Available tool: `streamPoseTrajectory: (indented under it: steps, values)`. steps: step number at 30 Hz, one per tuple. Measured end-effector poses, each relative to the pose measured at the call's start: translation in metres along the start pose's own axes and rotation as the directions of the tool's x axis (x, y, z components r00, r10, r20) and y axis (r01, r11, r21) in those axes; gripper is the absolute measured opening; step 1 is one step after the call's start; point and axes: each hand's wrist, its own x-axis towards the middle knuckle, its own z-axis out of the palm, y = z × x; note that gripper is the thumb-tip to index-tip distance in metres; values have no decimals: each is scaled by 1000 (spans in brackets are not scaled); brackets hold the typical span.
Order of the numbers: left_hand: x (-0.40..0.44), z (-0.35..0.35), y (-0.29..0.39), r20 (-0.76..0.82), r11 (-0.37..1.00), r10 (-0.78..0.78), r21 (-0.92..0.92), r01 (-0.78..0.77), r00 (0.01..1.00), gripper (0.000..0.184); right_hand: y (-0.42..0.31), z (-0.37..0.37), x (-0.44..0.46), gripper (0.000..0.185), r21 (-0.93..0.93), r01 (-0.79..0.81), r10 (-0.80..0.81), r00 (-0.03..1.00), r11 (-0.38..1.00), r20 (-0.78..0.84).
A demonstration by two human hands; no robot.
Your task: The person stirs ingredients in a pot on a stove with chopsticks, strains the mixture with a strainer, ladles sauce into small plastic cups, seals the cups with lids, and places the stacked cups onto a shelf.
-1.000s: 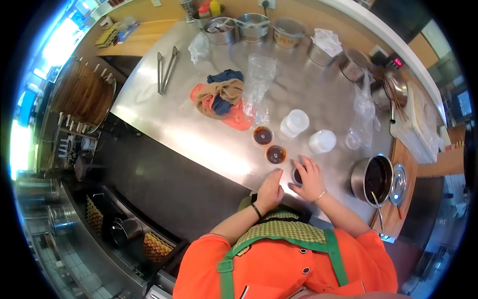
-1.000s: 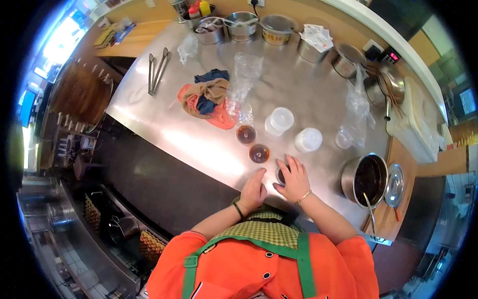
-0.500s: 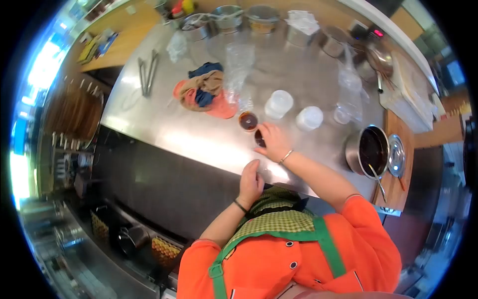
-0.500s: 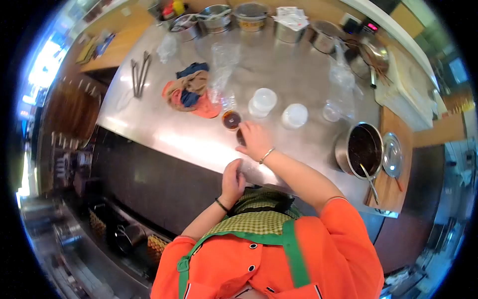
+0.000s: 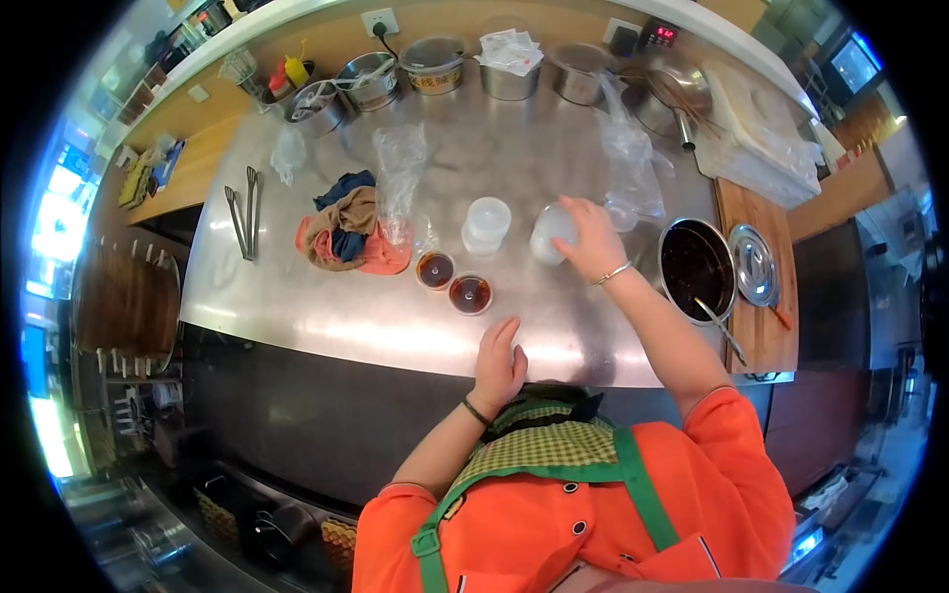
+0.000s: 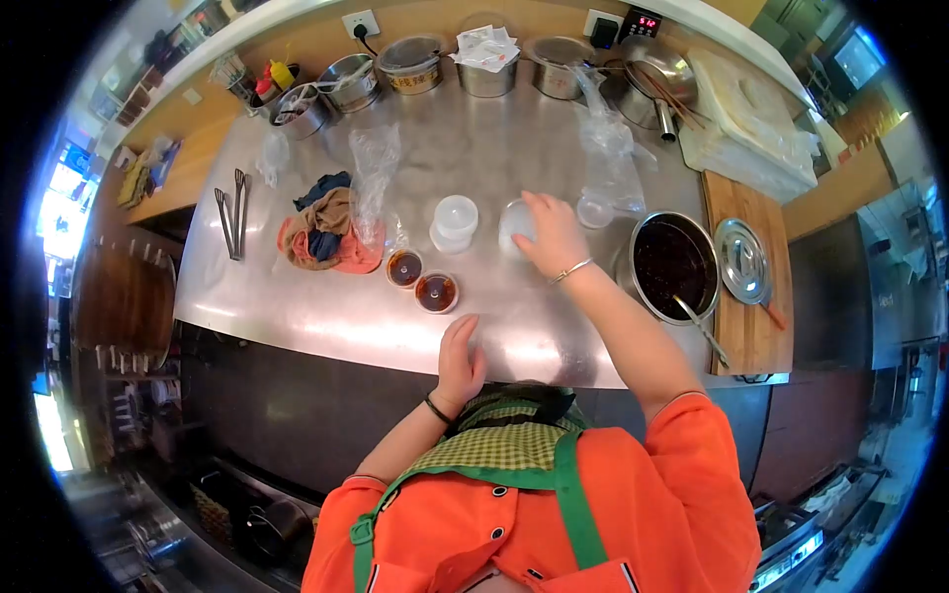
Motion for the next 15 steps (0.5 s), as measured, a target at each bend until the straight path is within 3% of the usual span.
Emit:
streamPoseTrajectory:
  steps: [1,3,4,5,6,7,9,11,13,14,15]
  values:
    - [6,1,0,5,1000,3,1,-3,1000,50,2,-5,1,63,1,-4,4,1000,1000,-4]
    - [22,7,0,11,997,43,70,-44,999,51,9,-18,0,61,317,-129,120,992,939,51]
    - [36,10,6,15,996,53,67,-53,999,51,8,-23,-4,61,316,-131,125,991,940,41]
    - [53,14,18,-4,964,-121,-238,116,993,53,3,-28,-12,64,656,-233,212,971,718,112]
    - [66,17,30,38,812,-288,-520,265,957,54,-3,-33,-23,67,880,-298,262,942,371,209]
    - [76,18,39,50,811,-275,-524,260,960,54,-9,-38,-39,69,872,-315,214,944,374,250]
    - [92,30,56,281,258,-357,-887,383,891,58,-23,-39,-79,71,858,-295,175,954,420,242]
    - [87,49,54,359,292,-344,-838,462,868,54,-24,-50,-111,71,845,-262,206,961,466,184]
    - [73,67,54,434,339,-342,-771,540,834,51,-24,-76,-135,68,452,-150,113,988,879,108]
    - [68,74,56,508,302,-345,-736,606,789,45,-17,-77,-152,68,453,-163,137,986,876,90]
    - [62,81,59,576,264,-347,-697,667,740,39,-7,-76,-172,68,697,-349,267,936,626,229]
